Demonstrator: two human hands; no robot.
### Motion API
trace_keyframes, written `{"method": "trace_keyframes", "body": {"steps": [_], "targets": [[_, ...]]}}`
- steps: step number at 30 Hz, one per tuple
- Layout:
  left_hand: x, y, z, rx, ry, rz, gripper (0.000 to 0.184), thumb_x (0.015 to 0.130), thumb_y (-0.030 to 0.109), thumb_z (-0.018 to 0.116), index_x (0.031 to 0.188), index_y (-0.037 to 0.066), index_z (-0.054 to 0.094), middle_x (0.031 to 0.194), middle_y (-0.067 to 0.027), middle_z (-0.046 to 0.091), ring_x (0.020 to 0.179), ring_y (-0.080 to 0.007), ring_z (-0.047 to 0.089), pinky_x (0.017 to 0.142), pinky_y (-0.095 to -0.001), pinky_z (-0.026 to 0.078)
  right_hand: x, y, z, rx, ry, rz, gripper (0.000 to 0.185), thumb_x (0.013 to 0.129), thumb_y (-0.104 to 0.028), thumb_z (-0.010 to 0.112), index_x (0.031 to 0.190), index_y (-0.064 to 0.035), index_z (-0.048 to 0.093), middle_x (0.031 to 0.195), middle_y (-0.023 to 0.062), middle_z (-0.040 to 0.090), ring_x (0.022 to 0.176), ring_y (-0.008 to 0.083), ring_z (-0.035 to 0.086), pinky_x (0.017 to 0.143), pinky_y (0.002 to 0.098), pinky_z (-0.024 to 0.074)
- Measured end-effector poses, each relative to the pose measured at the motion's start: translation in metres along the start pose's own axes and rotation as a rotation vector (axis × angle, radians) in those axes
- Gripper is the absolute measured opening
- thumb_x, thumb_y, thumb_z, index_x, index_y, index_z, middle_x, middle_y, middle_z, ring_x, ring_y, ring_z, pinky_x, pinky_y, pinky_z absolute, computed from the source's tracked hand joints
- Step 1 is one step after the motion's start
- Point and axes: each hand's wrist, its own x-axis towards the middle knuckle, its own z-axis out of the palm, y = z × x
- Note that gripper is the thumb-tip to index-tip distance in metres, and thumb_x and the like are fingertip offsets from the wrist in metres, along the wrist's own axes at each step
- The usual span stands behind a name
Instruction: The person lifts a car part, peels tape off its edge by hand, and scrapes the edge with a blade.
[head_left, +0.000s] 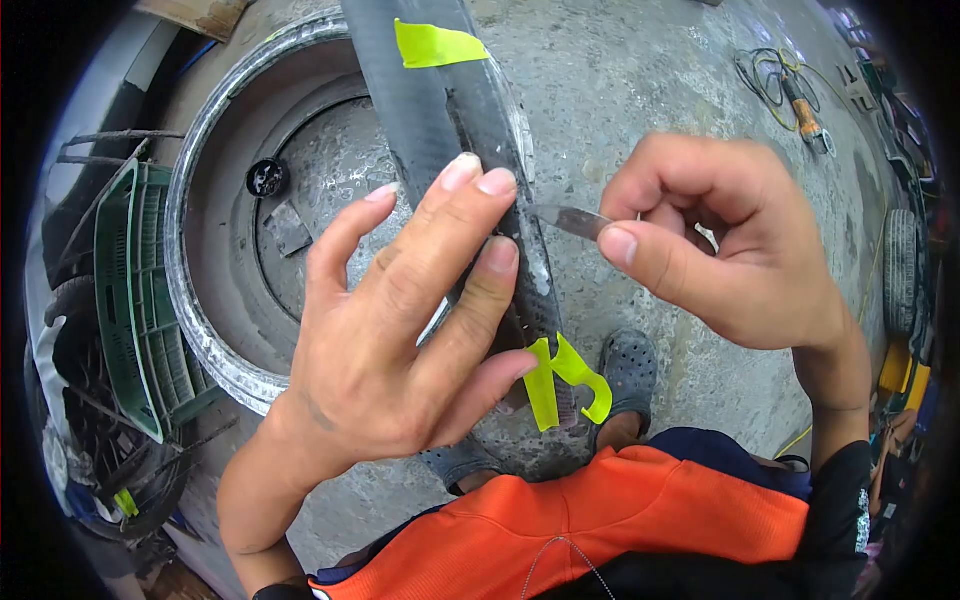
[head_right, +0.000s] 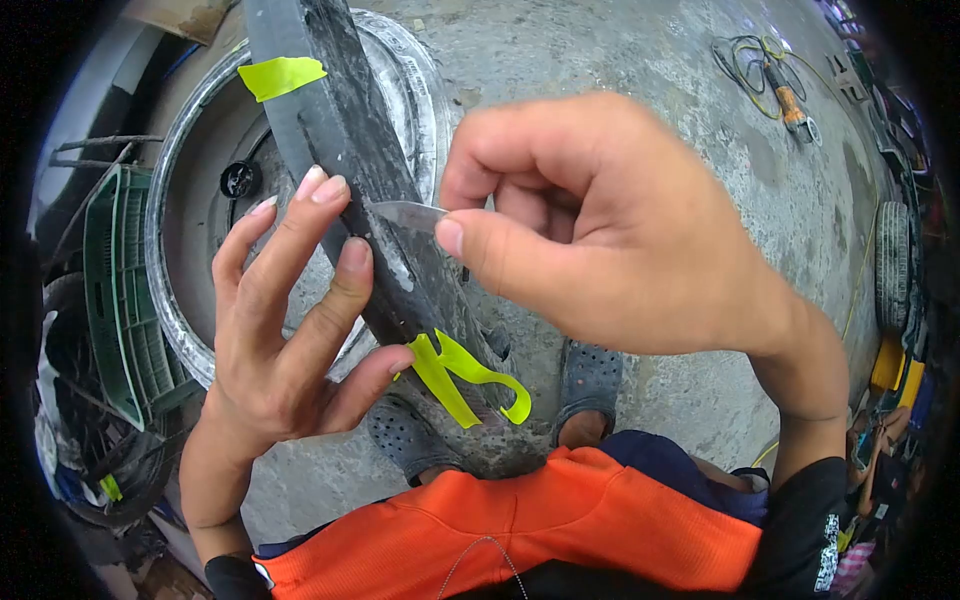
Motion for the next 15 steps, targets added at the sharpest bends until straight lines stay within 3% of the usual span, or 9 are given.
{"method": "trace_keyframes", "body": {"steps": [15], "targets": [[-0.0015, -0.0033, 0.0026, -0.027, 0.018, 0.013, 0.063, 0.077, 0.035, 0.080, 0.125, -0.002, 0.063, 0.137, -0.0266, 0.054, 0.128, -0.0445, 0.056, 0.109, -0.0525, 0.037, 0.0047, -0.0003, -0.0016, 0.121, -0.048, 0.091, 0.009, 0.093, -0.005, 0.068, 0.087, -0.0010, 0.063, 0.065, -0.0075, 0.054, 0.054, -0.0028, 0.042, 0.049, 0.0189, 0.0292]]}}
